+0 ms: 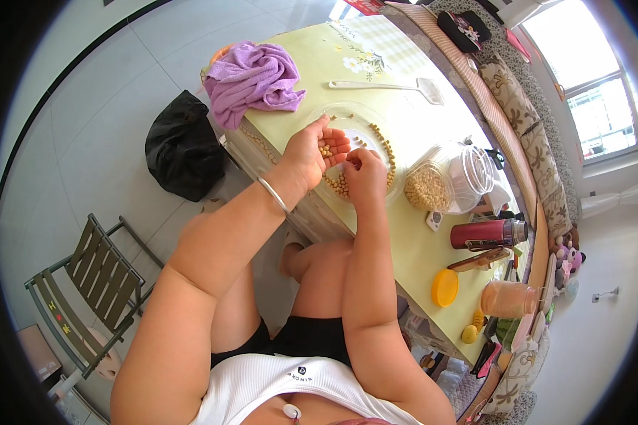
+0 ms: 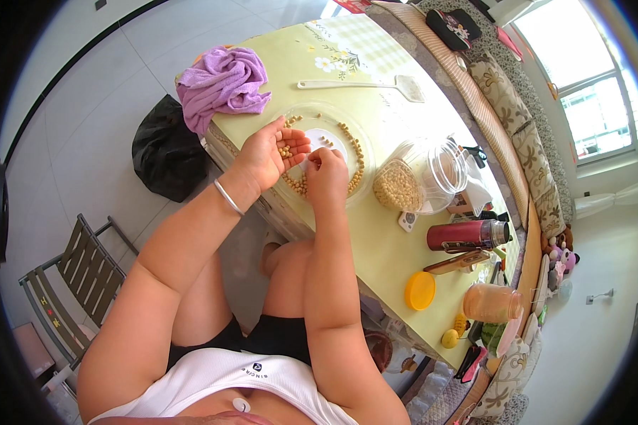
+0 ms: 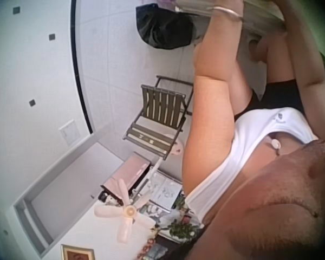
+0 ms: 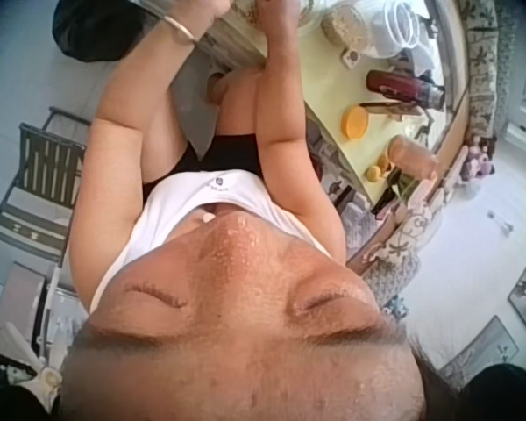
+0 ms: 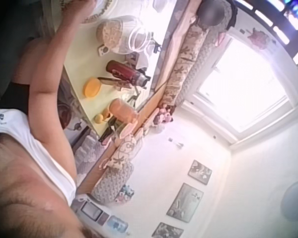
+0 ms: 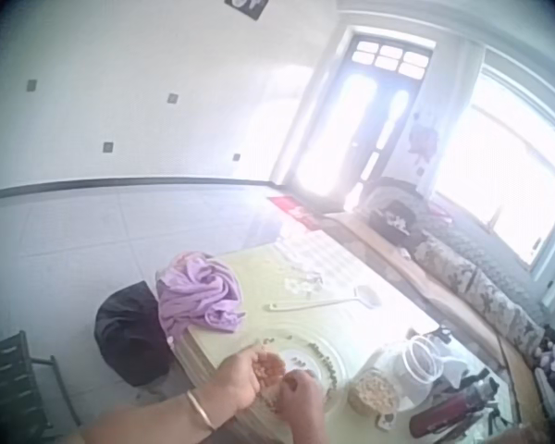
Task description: The person sits on the floor and peels the skins off peanuts by hand. They pick up peanuts from a clear plate, remove the outer shells, and place the peeled kernels back onto the plate. The process is repeated continuously throughout the clip.
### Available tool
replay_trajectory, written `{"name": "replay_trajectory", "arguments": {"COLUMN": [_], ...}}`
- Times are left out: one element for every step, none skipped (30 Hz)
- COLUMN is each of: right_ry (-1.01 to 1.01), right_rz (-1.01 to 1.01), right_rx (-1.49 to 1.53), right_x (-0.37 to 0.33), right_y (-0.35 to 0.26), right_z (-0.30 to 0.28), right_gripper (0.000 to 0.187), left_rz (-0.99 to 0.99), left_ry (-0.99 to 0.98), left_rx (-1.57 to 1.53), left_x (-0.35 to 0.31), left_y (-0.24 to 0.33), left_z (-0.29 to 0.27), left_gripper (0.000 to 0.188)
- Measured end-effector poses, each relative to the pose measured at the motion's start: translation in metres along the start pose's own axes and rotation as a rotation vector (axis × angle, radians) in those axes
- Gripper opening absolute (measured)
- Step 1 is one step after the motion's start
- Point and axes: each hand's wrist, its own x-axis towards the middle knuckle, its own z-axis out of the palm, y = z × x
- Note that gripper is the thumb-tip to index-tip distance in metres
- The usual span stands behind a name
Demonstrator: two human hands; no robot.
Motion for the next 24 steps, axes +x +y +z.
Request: {"name": "replay_trajectory", "arguments": {"right_ry": [0.021,0.055,0.087,0.118,0.141,0.164,0.188,0.209,0.231,0.252,0.237,0.221,0.205,0.164,0.125,0.085,0.117,0.151,0.184,0.182,0.179,0.176,0.112,0.059], "right_rz": [0.001,-0.003,-0.008,-0.012,0.003,0.018,0.034,-0.004,-0.041,-0.078,-0.103,-0.128,-0.153,-0.156,-0.158,-0.16,-0.171,-0.181,-0.192,-0.148,-0.104,-0.061,0.008,0.013], "right_rx": [0.027,0.037,0.043,0.05,0.087,0.129,0.17,0.193,0.215,0.237,0.276,0.314,0.352,0.36,0.367,0.374,0.401,0.427,0.453,0.406,0.361,0.315,0.238,0.198], "right_x": [0.0,0.0,0.001,0.001,0.0,-0.001,-0.001,-0.002,-0.002,-0.002,-0.003,-0.004,-0.005,-0.006,-0.007,-0.008,-0.008,-0.006,-0.006,-0.006,-0.005,-0.004,-0.003,-0.003], "right_y": [0.002,0.004,0.002,-0.001,-0.004,-0.01,-0.014,-0.014,-0.015,-0.016,-0.019,-0.023,-0.027,-0.029,-0.031,-0.031,-0.031,-0.029,-0.027,-0.025,-0.021,-0.017,-0.011,-0.008], "right_z": [0.0,-0.001,-0.003,-0.006,-0.008,-0.012,-0.015,-0.014,-0.014,-0.014,-0.014,-0.012,-0.01,-0.009,-0.009,-0.008,-0.006,-0.005,-0.003,-0.005,-0.008,-0.011,-0.012,-0.013], "right_gripper": [0.008,0.008,0.008,0.007,0.007,0.007,0.007,0.007,0.007,0.007,0.008,0.009,0.01,0.011,0.013,0.015,0.016,0.017,0.019,0.019,0.02,0.021,0.025,0.028], "left_rz": [-0.003,-0.005,-0.007,-0.008,-0.01,-0.025,-0.041,-0.056,-0.078,-0.101,-0.123,-0.136,-0.15,-0.162,-0.158,-0.154,-0.149,-0.151,-0.153,-0.155,-0.129,-0.104,-0.079,-0.047], "left_ry": [-0.008,-0.015,-0.021,-0.027,-0.033,-0.043,-0.053,-0.063,-0.069,-0.076,-0.082,-0.106,-0.129,-0.152,-0.14,-0.128,-0.116,-0.111,-0.107,-0.102,-0.089,-0.075,-0.061,-0.051], "left_rx": [0.02,0.04,0.042,0.044,0.046,0.04,0.034,0.027,0.022,0.016,0.01,-0.02,-0.049,-0.079,-0.092,-0.106,-0.119,-0.12,-0.122,-0.123,-0.128,-0.133,-0.138,-0.14], "left_x": [-0.002,-0.003,-0.004,-0.004,-0.004,-0.004,-0.003,-0.002,-0.005,-0.007,-0.009,-0.009,-0.008,-0.007,-0.006,-0.004,-0.003,-0.003,-0.004,-0.004,-0.004,-0.003,-0.002,-0.001], "left_y": [-0.001,-0.001,-0.001,-0.002,-0.001,-0.001,-0.001,-0.001,0.0,0.001,0.002,0.001,-0.001,-0.002,-0.003,-0.004,-0.005,-0.005,-0.004,-0.004,-0.002,0.0,0.003,0.005], "left_z": [0.001,0.001,0.001,0.0,-0.001,-0.001,-0.002,-0.002,0.0,0.002,0.004,0.004,0.003,0.002,0.003,0.003,0.004,0.004,0.004,0.004,0.004,0.004,0.003,0.002], "left_gripper": [0.041,0.041,0.041,0.042,0.042,0.043,0.045,0.046,0.045,0.045,0.045,0.046,0.046,0.047,0.048,0.048,0.048,0.05,0.051,0.053,0.053,0.052,0.052,0.051]}}
